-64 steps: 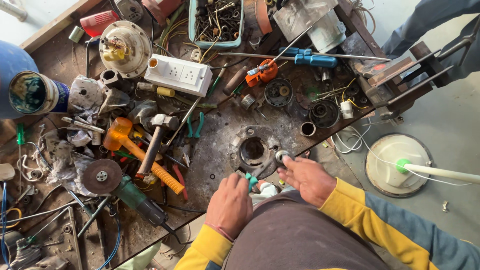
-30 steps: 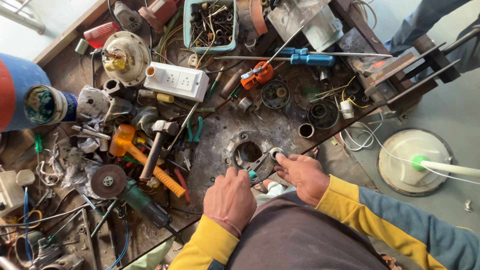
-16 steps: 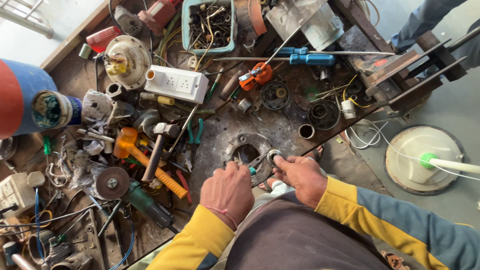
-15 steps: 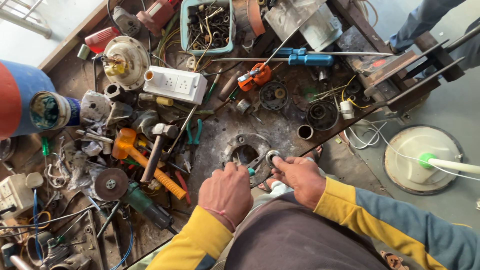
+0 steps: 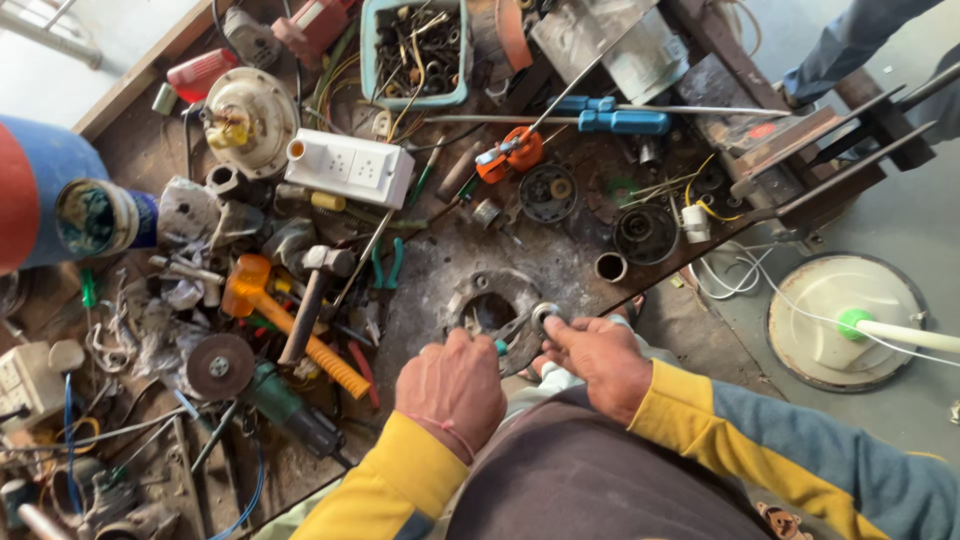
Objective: The person uses an angle grinder to smooth the edges of a circular metal part, then uses pliers and a hammer to remove a small ring from a cylindrical component. The person handles the parts and tools directly on a cluttered workbench.
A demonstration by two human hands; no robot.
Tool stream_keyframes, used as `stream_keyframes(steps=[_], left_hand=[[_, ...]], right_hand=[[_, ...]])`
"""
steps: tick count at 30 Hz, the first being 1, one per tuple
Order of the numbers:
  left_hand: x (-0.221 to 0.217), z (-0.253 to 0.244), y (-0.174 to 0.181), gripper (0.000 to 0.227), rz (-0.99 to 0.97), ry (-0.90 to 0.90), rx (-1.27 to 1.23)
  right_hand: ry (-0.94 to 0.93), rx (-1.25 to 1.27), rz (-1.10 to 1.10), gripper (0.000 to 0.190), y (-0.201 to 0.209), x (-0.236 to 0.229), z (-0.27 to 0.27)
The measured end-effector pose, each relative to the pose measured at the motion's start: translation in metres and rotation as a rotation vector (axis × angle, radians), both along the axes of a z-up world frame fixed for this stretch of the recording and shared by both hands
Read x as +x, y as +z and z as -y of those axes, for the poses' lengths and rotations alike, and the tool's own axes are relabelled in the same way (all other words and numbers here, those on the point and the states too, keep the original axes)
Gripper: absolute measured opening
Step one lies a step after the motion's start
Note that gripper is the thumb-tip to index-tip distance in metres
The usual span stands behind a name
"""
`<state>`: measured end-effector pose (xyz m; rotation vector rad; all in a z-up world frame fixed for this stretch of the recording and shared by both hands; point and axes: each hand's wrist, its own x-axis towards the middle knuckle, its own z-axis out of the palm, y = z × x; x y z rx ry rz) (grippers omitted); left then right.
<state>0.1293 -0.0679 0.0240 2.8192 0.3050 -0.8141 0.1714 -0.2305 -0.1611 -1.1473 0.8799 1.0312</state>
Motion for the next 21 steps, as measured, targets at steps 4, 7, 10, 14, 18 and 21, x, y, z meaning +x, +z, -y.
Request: stream_keyframes(steps=[4,7,10,14,18,21], left_hand=[[0.005,-0.001,-0.001,0.015,-0.026,0.036,0.014],[0.004,0.001,-0.005,0.016,-0.055,0.018,0.027],[0.006,0.0,-0.002,0.017,-0.077,0.026,0.001],[0.006,0.0,0.0,0.017,-0.027,-0.001,0.015],[0.009,-0.004,0.002,0.016,-0.048,-0.002,0.028],[0.006,-0.002,0.0,0.016,-0.037,0.005,0.045]], right_hand=[[-0.016,-0.035,-0.009,0.025,0.003,0.003,-0.005],[-0.006,-0.026,-0.007,0.023,0.0,0.002,-0.002],[-0.001,0.004,-0.005,0.021,-0.004,0.006,-0.002],[0.014,-0.006,-0.012,0.021,-0.009,0.001,0.001],[-0.017,0.019,-0.043,0.021,-0.01,0.003,-0.003],[-0.004,-0.013,0.007,0.024,-0.009,0.002,-0.002]])
